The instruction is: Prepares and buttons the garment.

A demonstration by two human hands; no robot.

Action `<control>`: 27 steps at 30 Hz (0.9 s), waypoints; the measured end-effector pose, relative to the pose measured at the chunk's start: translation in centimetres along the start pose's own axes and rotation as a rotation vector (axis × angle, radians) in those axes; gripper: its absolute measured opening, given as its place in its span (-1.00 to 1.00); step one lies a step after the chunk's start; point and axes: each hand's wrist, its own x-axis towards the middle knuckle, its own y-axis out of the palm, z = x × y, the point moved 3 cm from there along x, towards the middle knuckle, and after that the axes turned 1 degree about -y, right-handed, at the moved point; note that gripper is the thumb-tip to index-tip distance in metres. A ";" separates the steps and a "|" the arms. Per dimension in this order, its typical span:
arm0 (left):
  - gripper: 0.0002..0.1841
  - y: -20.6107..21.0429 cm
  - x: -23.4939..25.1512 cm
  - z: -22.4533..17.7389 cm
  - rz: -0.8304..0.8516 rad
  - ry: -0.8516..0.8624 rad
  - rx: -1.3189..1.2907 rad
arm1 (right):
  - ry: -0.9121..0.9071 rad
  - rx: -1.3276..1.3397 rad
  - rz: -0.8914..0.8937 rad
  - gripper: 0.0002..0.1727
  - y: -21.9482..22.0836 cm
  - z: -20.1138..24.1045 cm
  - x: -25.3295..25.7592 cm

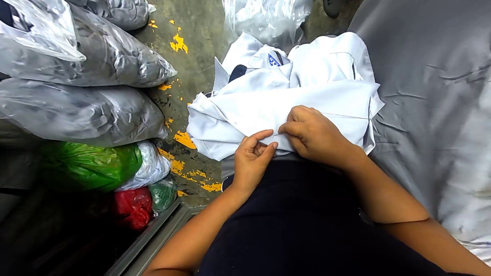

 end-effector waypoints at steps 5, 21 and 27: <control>-0.59 0.0 -0.1 0.0 0.009 0.011 0.002 | -0.010 -0.025 -0.010 -0.73 0.1 0.4 0.1; -0.57 -0.5 -0.5 -0.9 0.115 0.247 0.470 | -0.011 -0.075 0.058 -0.85 1.1 1.3 1.1; -0.64 -1.4 0.7 -3.4 0.199 0.515 0.917 | -0.057 -0.018 0.076 -0.84 0.7 0.4 1.8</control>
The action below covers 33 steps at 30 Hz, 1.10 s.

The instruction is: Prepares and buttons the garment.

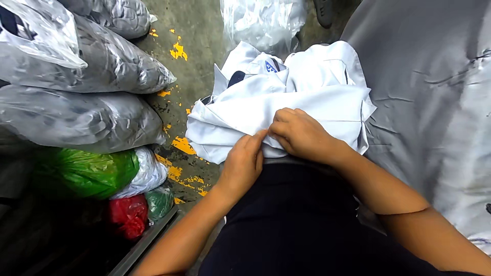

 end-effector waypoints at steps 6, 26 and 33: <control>-0.77 -3.7 5.0 0.1 0.282 0.040 0.019 | 0.033 0.511 0.169 -0.89 -2.0 -2.4 1.1; -0.82 -1.1 10.2 3.0 0.545 0.170 -0.394 | 0.305 1.603 0.344 -0.70 2.1 -5.7 -0.6; -0.68 -2.6 11.5 1.9 0.517 0.220 -0.145 | 0.223 0.903 0.247 -0.80 -0.2 -4.0 -0.2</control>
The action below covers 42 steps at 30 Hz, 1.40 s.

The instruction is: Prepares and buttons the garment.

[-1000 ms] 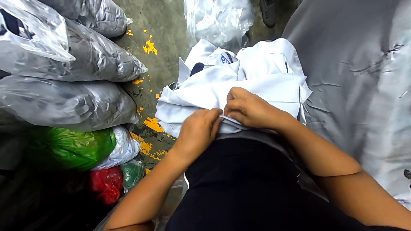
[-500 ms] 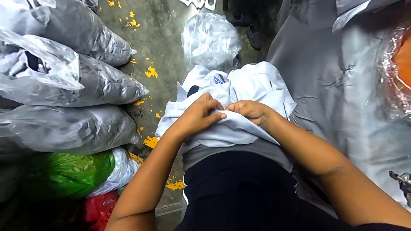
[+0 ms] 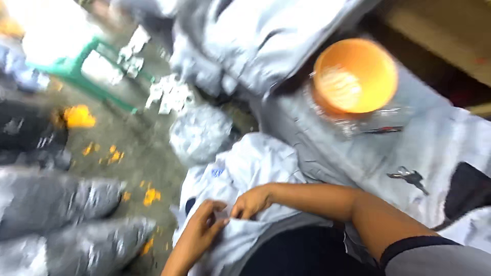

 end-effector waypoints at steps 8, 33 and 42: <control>-0.75 -3.0 10.9 -17.1 -0.232 0.618 0.382 | -0.150 0.225 -0.167 -0.73 0.2 1.2 -2.1; -0.82 4.0 29.1 -30.8 0.279 0.488 0.568 | -0.170 0.347 -0.052 -0.78 -0.1 -0.8 -2.1; -0.78 -2.2 18.5 -24.9 0.017 0.581 0.142 | -0.151 0.318 -0.125 -0.83 0.1 -0.8 -1.6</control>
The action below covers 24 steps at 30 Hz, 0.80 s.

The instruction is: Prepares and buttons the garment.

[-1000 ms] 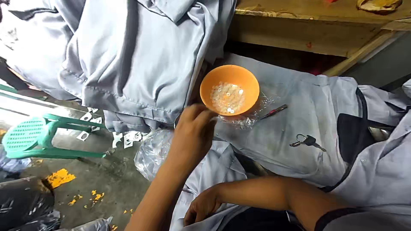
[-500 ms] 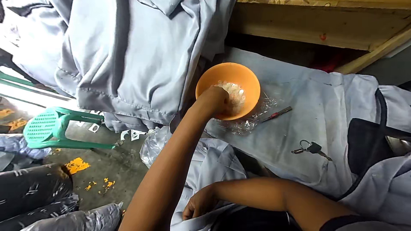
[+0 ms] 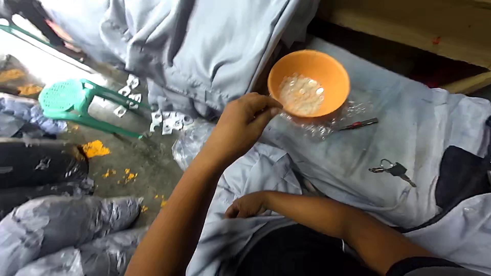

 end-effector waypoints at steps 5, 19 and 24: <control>-0.91 -0.5 -15.0 3.6 -0.178 -0.336 -0.313 | 0.057 0.096 -0.047 -0.81 0.0 0.3 -0.1; -0.89 8.9 -32.4 3.7 -0.667 -0.811 -0.786 | 0.049 0.322 0.049 -0.77 0.7 -1.4 0.2; -0.93 9.7 -32.2 3.5 -0.766 -0.744 -0.577 | 0.044 0.317 0.048 -0.79 1.0 -1.1 0.1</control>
